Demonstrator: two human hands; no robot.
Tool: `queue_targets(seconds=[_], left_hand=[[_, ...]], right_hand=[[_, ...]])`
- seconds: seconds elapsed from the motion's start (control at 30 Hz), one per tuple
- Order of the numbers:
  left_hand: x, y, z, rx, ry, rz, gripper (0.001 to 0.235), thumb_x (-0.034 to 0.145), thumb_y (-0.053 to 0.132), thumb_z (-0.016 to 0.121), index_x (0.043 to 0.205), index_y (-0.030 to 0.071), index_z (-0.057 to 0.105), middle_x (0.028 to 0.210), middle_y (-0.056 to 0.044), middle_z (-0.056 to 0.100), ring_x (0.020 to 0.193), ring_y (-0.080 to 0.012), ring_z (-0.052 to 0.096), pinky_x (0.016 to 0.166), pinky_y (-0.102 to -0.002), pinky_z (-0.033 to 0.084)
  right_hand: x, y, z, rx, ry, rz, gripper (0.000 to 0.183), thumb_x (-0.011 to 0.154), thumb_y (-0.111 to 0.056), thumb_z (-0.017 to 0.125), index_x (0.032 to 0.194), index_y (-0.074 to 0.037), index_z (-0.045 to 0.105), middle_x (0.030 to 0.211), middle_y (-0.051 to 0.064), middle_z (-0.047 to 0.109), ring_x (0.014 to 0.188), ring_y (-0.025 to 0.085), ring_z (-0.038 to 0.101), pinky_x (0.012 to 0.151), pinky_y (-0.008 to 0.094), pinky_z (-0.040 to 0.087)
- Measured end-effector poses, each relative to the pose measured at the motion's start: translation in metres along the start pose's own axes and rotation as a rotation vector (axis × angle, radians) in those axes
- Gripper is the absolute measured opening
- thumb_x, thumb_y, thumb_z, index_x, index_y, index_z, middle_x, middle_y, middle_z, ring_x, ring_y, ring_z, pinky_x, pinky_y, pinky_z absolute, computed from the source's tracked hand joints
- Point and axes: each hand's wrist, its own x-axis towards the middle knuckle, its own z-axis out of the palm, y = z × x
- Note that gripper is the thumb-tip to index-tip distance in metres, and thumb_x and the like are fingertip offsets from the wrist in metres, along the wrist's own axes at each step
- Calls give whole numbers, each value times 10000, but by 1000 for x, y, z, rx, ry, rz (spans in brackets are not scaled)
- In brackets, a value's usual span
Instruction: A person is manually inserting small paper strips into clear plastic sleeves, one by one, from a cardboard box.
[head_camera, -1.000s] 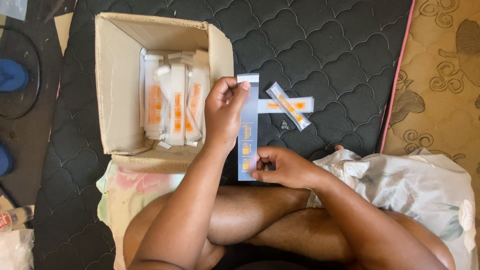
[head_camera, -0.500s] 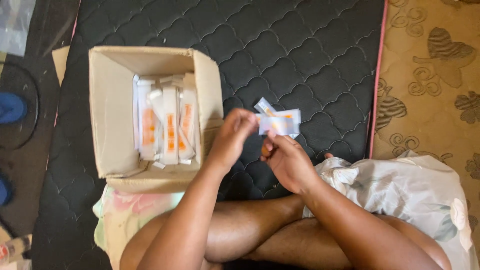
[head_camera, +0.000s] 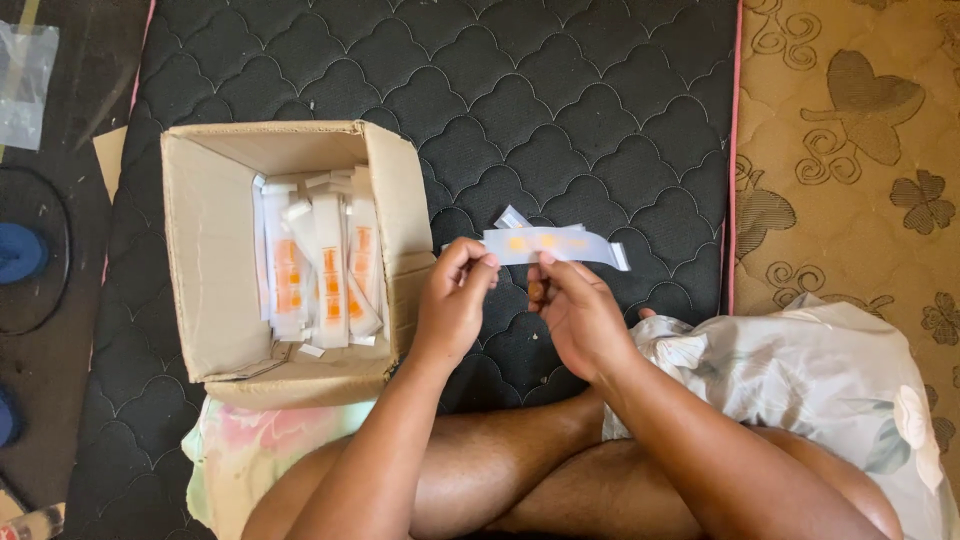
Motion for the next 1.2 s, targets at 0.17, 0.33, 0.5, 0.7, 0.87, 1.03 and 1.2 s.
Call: queue_targets(seconds=[0.17, 0.33, 0.5, 0.7, 0.87, 1.03, 1.2], left_hand=[[2, 1, -8, -39, 107, -7, 147, 977, 104, 575, 833, 101, 604, 680, -47, 568, 744, -143, 538, 780, -299, 451], [6, 3, -18, -73, 189, 4, 170, 972, 90, 539, 807, 110, 577, 667, -50, 553, 725, -176, 560, 813, -327, 462], [8, -2, -18, -143, 237, 41, 155, 953, 88, 541, 799, 102, 546, 658, -44, 525, 723, -140, 548, 823, -295, 456], [11, -8, -17, -172, 271, 55, 139, 952, 92, 556, 814, 95, 544, 663, -50, 516, 711, -137, 546, 791, -283, 470], [7, 6, -13, -174, 301, 38, 133, 975, 90, 543, 843, 106, 540, 695, -30, 507, 726, -124, 529, 797, -285, 471], [6, 12, -11, -193, 321, 26, 110, 1003, 118, 539, 893, 109, 540, 748, -22, 511, 757, -117, 535, 813, -286, 480], [7, 6, -17, -199, 261, 58, 127, 1019, 138, 470, 899, 118, 506, 765, -14, 476, 790, -113, 518, 834, -280, 461]], right_hand=[[9, -11, -9, 20, 13, -26, 134, 1010, -228, 607, 970, -102, 630, 890, 44, 591, 842, 186, 533, 778, 362, 424], [16, -21, -14, 77, 63, -80, 146, 996, -243, 618, 931, -112, 627, 869, 35, 634, 806, 171, 568, 751, 338, 454], [23, -27, -25, 104, 107, -118, 138, 990, -254, 615, 940, -126, 609, 886, 26, 646, 808, 158, 564, 753, 317, 468], [19, -39, -21, 80, 139, -119, 135, 984, -267, 612, 925, -146, 602, 860, -6, 635, 805, 129, 563, 754, 300, 462], [19, -37, -22, 87, 141, -109, 156, 989, -274, 614, 917, -136, 600, 864, 2, 643, 796, 131, 558, 743, 302, 466], [19, -34, -19, 84, 141, -97, 160, 985, -282, 613, 917, -137, 604, 866, -1, 653, 790, 128, 567, 740, 297, 482], [15, -31, -10, -333, 322, -290, 507, 931, -115, 634, 1413, -7, 514, 1217, 56, 584, 946, 124, 555, 698, 209, 472]])
